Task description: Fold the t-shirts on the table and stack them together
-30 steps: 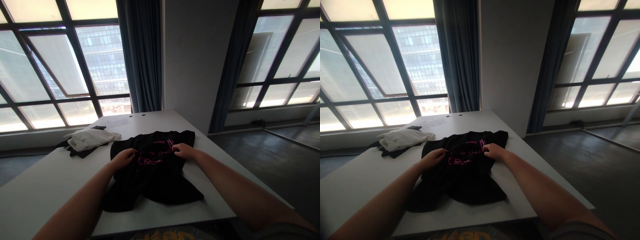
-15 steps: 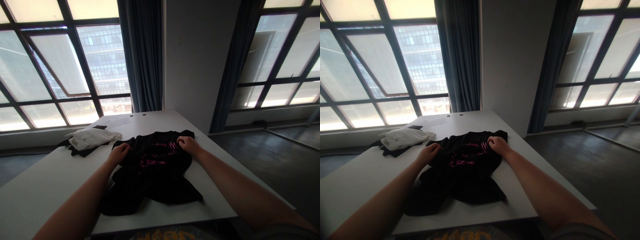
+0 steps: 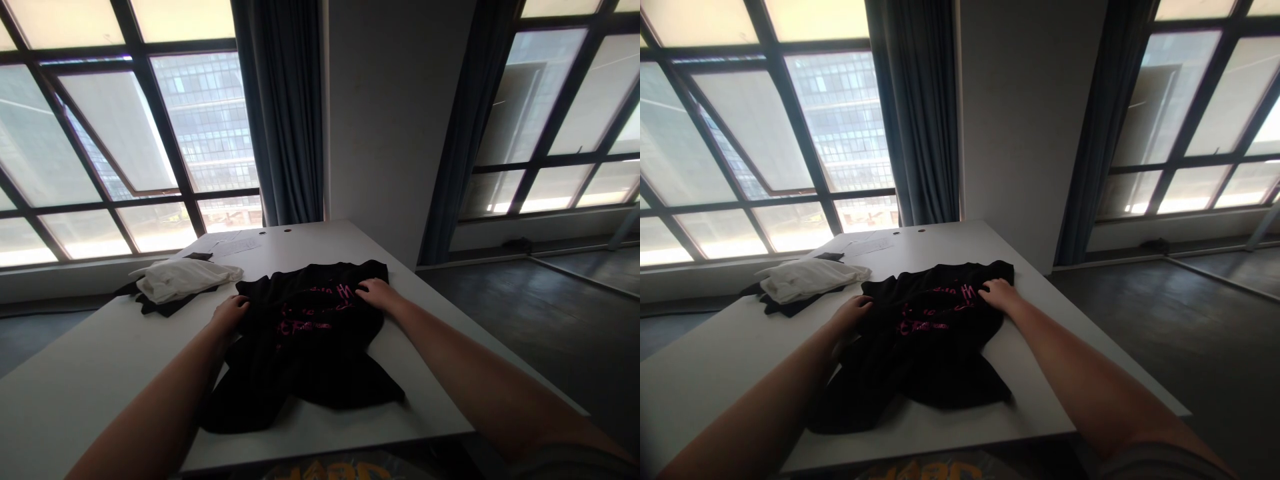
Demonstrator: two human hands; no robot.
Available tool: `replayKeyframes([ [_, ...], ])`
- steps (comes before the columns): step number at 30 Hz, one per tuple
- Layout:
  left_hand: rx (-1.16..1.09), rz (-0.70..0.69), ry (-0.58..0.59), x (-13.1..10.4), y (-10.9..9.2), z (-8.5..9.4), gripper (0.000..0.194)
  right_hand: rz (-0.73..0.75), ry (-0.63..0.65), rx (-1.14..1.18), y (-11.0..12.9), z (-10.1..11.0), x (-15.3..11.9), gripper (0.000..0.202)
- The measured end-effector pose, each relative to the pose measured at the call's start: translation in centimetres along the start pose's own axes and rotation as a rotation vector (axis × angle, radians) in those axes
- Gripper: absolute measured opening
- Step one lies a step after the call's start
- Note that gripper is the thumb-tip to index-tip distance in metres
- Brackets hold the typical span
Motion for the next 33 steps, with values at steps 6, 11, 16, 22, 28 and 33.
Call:
replayKeyframes([
  [6,0.004,0.022,-0.034,-0.2,-0.5,1.3,0.038,-0.07,0.011,-0.015,0.2,1.0,-0.4,0.028],
  [11,0.041,0.072,-0.067,-0.3,1.1,3.8,0.031,-0.124,-0.03,-0.008,0.0,2.5,-0.4,0.019],
  [16,0.082,0.148,-0.122,-0.1,3.4,5.8,0.033,-0.284,-0.222,0.018,-2.6,4.9,0.1,0.019],
  [22,0.11,0.25,-0.183,-0.3,6.5,8.0,0.035,-0.52,-0.322,0.037,-8.5,6.7,0.1,0.026],
  [28,0.101,0.427,-0.254,-1.8,9.9,9.5,0.037,-0.69,-0.302,0.089,-14.3,6.3,-0.6,0.029],
  [33,0.121,0.443,-0.244,-1.9,10.2,9.1,0.038,-0.711,-0.226,0.066,-15.7,5.7,-0.7,0.025],
])
Point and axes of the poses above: each hand's wrist, its own x-axis towards the middle knuckle, its own z-axis out of the back of the hand, y = z × x, the point moved 4 cm from there along x, towards the middle knuckle, and after that the axes turned 2 degrees about -x, right-handed, at the moved point
